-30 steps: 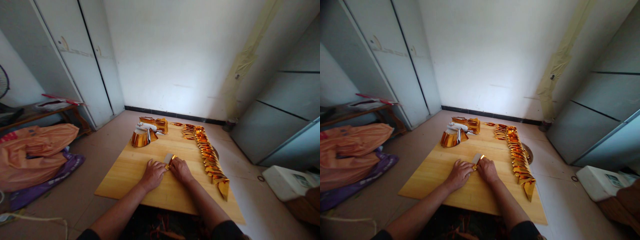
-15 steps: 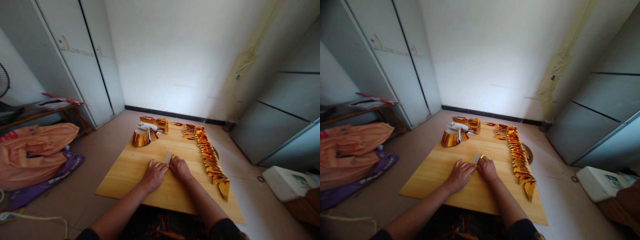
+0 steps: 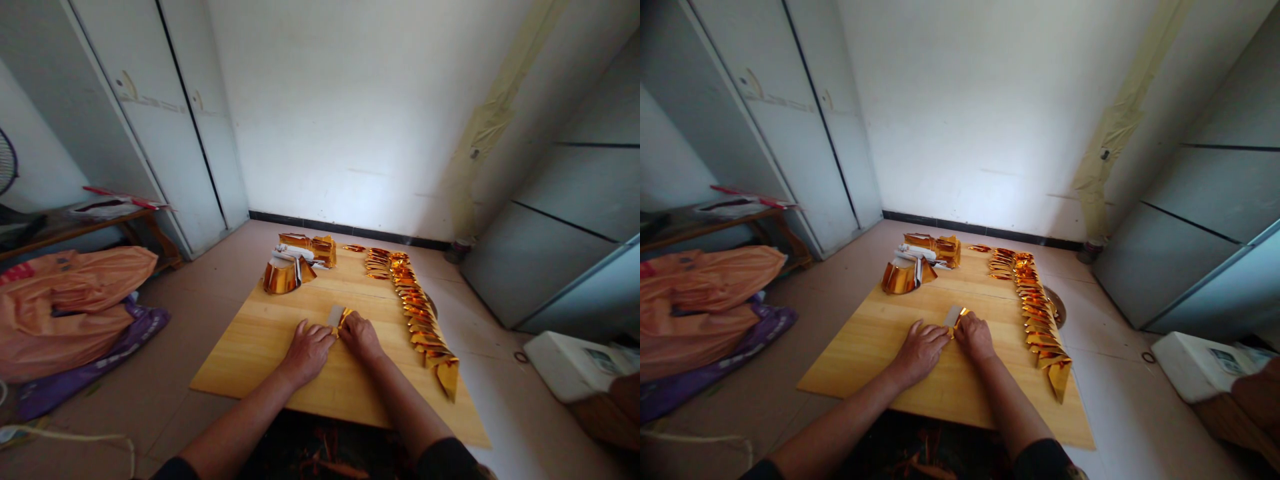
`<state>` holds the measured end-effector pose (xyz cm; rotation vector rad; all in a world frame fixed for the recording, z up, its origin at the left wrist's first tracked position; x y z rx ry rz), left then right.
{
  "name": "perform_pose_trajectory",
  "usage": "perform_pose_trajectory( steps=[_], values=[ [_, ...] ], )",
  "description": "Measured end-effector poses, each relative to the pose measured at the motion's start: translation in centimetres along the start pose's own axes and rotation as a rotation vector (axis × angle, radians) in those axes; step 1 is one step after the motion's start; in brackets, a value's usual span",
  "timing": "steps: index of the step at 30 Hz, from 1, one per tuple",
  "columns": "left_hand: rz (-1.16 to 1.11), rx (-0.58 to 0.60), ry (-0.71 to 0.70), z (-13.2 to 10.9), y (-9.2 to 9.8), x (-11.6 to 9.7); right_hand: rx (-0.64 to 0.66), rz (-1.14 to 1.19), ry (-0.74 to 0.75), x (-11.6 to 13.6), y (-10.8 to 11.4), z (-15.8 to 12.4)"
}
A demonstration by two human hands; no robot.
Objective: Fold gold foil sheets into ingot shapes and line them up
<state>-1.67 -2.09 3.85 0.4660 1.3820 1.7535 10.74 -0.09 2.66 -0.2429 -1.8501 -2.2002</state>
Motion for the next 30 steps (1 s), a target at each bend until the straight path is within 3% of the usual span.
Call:
perform_pose_trajectory(
  steps=[16,25,30],
  values=[
    [0.073,0.088,0.054,0.7,0.3,-0.4,-0.032,0.308,-0.054,-1.7,-0.3,0.2],
    [0.054,0.027,0.067,0.9,0.5,-0.6,0.009,0.309,-0.070,-1.8,-0.4,0.5],
    [0.061,-0.028,0.108,2.0,0.1,-0.6,-0.016,0.114,0.010,-1.2,0.9,0.4]
  ],
)
Point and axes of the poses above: each hand's wrist, its own z-axis towards the middle knuckle, its own y-axis out of the back of the hand, x = y × z, the point moved 8 cm from there along z, towards the middle knuckle, and after that the axes turned 1 degree about x, right-handed, at the moved point
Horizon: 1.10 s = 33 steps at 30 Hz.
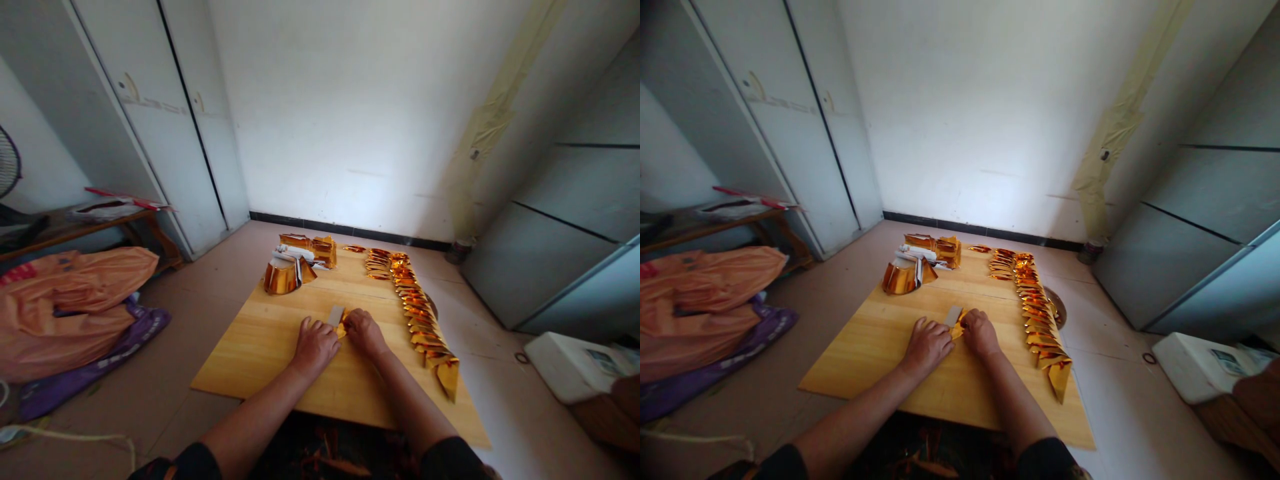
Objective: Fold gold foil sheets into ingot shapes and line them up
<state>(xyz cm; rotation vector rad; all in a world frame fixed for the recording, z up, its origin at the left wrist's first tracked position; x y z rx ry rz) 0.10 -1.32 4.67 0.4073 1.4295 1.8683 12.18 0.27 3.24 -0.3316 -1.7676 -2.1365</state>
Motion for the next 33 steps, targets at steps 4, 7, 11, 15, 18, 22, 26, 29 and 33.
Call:
perform_pose_trajectory(
  steps=[4,7,11,15,18,22,26,29,33],
  values=[
    [0.010,-0.022,0.031,0.9,0.0,0.5,-0.033,-0.178,0.113,1.5,1.5,-1.4],
    [-0.036,-0.029,0.023,1.1,0.4,1.4,-0.031,-0.215,0.169,2.3,1.5,-2.5],
    [-0.039,-0.013,-0.018,1.3,0.8,2.5,-0.027,-0.159,0.265,3.6,0.3,-3.5],
    [0.000,-0.006,-0.085,1.6,0.6,2.6,-0.041,-0.062,0.345,4.8,-0.6,-4.0],
    [-0.031,0.053,-0.129,1.6,-0.4,2.5,-0.062,-0.040,0.327,4.7,-0.4,-3.9],
    [-0.101,0.091,-0.117,1.4,-1.0,2.8,-0.050,-0.109,0.253,3.9,-0.3,-3.7],
    [-0.098,0.106,-0.080,1.4,-0.8,2.7,-0.009,-0.196,0.246,3.8,-0.4,-3.4],
    [-0.077,0.130,-0.036,1.4,-0.5,2.6,0.024,-0.276,0.292,4.3,-0.6,-3.3],
    [-0.031,0.129,-0.035,1.5,0.0,2.1,0.060,-0.371,0.353,5.0,-0.8,-3.4]
  ],
)
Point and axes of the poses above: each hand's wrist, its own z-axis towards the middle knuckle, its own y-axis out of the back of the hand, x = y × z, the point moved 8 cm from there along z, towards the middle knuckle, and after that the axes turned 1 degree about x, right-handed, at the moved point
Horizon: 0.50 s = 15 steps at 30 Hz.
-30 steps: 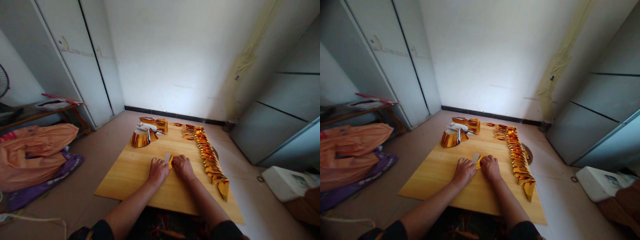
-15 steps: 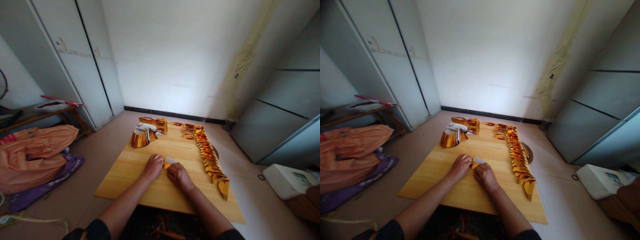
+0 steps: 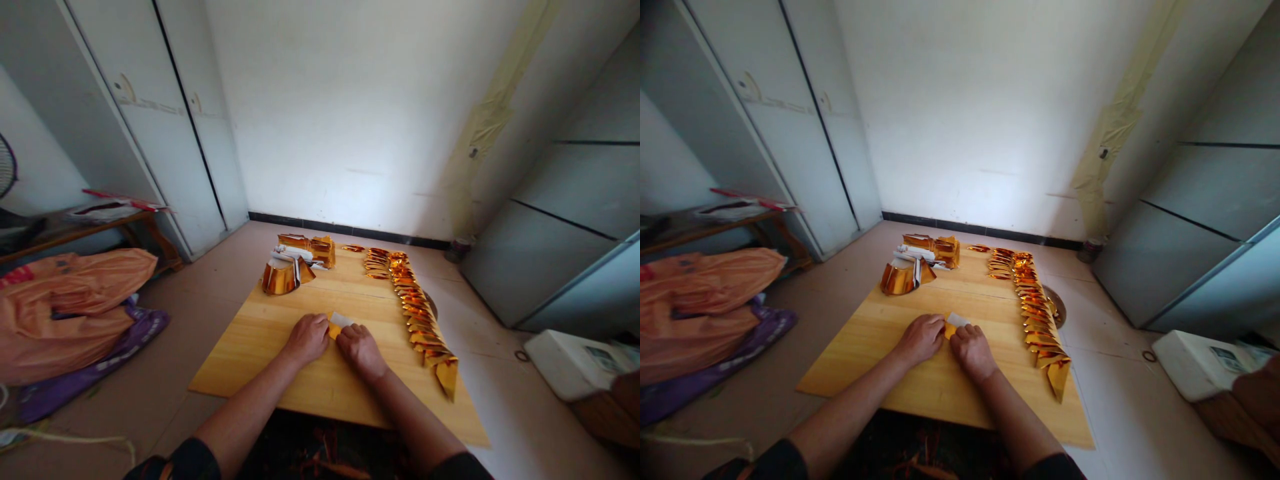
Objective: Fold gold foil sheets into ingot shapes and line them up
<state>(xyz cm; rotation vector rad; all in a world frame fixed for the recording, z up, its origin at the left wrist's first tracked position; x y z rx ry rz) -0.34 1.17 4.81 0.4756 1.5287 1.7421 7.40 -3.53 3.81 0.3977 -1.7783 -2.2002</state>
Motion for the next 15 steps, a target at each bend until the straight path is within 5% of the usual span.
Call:
perform_pose_trajectory(
  steps=[7,15],
  values=[
    [0.053,-0.014,-0.008,0.0,-0.1,-0.3,-0.060,-0.016,0.029,0.5,-0.2,-0.1],
    [0.092,-0.036,-0.045,-0.2,-0.6,-0.9,-0.104,0.098,-0.140,-1.8,-1.1,0.3]
  ],
)
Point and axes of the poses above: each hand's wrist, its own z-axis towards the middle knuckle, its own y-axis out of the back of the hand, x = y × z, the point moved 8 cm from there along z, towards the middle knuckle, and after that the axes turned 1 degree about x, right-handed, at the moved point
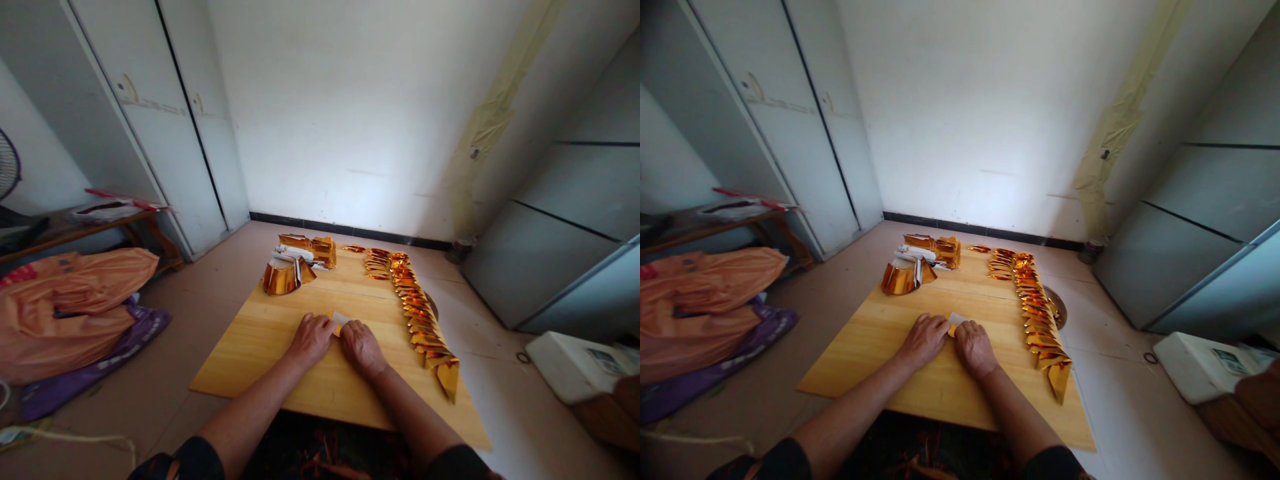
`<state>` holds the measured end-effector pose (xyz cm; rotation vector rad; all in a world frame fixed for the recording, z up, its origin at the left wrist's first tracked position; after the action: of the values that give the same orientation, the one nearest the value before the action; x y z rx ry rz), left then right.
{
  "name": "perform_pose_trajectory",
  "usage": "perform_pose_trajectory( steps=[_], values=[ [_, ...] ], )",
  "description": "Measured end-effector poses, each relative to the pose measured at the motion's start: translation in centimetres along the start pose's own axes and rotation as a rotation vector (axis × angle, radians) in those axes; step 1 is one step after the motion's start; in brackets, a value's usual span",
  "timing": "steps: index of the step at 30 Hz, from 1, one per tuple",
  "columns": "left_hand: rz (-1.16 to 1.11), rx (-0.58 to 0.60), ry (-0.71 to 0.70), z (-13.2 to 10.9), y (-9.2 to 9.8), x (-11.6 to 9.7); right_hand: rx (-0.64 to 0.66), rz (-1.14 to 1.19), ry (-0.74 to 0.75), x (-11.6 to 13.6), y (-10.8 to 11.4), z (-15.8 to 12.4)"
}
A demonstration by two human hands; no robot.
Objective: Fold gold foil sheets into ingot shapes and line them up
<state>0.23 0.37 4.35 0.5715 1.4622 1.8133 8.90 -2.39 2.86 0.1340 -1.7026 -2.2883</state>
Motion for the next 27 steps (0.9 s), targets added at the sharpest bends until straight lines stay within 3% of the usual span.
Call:
perform_pose_trajectory(
  steps=[8,16,27],
  values=[
    [0.047,-0.033,0.004,-0.1,-0.5,0.2,0.027,0.137,-0.016,-1.1,1.7,-0.7],
    [0.023,-0.009,-0.033,-0.6,-0.5,0.2,-0.020,0.297,-0.044,-2.8,0.9,-0.4],
    [0.029,0.015,-0.061,-1.3,-0.6,0.3,0.090,-0.017,-0.194,-2.4,-0.2,1.0]
  ],
)
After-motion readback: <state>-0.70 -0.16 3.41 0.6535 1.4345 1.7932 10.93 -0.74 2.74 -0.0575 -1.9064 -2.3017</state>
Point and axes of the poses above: each hand's wrist, its own z-axis towards the middle knuckle, its own y-axis out of the back of the hand, x = y × z, the point moved 8 cm from there along z, towards the middle knuckle, and after that the axes turned 1 degree about x, right-handed, at the moved point
